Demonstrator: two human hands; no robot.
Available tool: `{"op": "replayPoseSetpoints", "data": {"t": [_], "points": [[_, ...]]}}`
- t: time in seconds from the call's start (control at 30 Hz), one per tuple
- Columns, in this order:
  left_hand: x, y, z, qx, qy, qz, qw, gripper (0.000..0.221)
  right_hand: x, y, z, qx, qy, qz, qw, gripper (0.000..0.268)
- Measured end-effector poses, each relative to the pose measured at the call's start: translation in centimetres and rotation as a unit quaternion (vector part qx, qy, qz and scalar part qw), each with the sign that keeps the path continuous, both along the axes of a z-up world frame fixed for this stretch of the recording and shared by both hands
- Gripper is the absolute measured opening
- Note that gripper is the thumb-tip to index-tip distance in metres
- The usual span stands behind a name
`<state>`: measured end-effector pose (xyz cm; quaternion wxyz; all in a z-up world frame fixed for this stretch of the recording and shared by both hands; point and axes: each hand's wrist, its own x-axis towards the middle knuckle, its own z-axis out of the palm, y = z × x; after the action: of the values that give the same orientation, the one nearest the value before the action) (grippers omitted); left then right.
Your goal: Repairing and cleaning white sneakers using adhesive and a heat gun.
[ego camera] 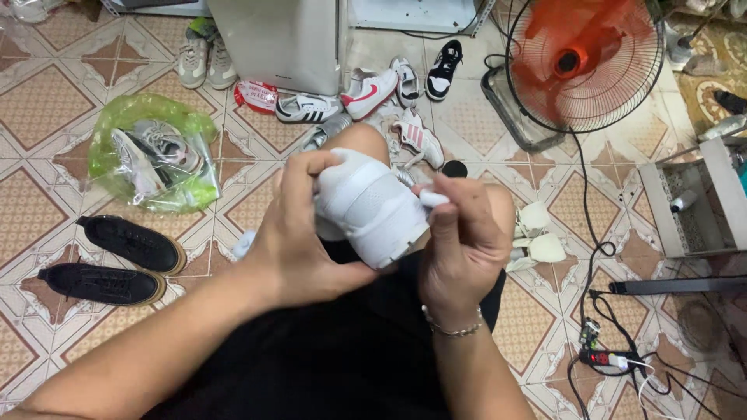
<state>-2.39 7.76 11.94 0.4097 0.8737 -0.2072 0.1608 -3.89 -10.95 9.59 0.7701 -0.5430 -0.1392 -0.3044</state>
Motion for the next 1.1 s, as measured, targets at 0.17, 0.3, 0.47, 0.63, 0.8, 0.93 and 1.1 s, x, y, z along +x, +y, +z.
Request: {"op": "replayPoseSetpoints", "data": {"t": [0.17,0.3,0.47,0.63,0.8,0.93,1.1], "points": [[2.7,0.6,-2.0,-0.053,-0.013,-0.165,0.985,0.102,-1.1,-3.2,-3.2,-0.083,0.179,0.047,0.979,0.026],[3.4,-0.8,-2.0,-0.014,-0.012,-0.222,0.975,0.099,-2.1,-5.5,-4.9,-0.118,0.23,0.024,0.966,0.01],[3.8,-2.0,-3.7,-0.059,-0.009,-0.252,0.966,0.101,-2.0,-4.8,-1.0,-0.227,0.162,0.037,0.96,0.004],[3.8,-3.8,-4.0,-0.029,0.001,-0.259,0.966,0.106,-2.1,-4.5,0.6,-0.434,0.099,-0.022,0.895,0.006],[4.0,-4.3,-4.3,-0.025,0.038,-0.247,0.968,0.109,-1.5,-6.2,-1.9,-0.247,0.214,-0.038,0.944,0.003],[3.8,-4.4,-5.3,-0.038,-0.016,-0.248,0.968,0.107,-1.8,-5.9,-2.1,-0.348,0.197,-0.074,0.914,0.006],[4.3,-5.0,-4.8,-0.026,0.034,-0.231,0.972,0.107,-1.0,-4.9,-0.3,-0.256,0.238,-0.094,0.932,0.006]]}}
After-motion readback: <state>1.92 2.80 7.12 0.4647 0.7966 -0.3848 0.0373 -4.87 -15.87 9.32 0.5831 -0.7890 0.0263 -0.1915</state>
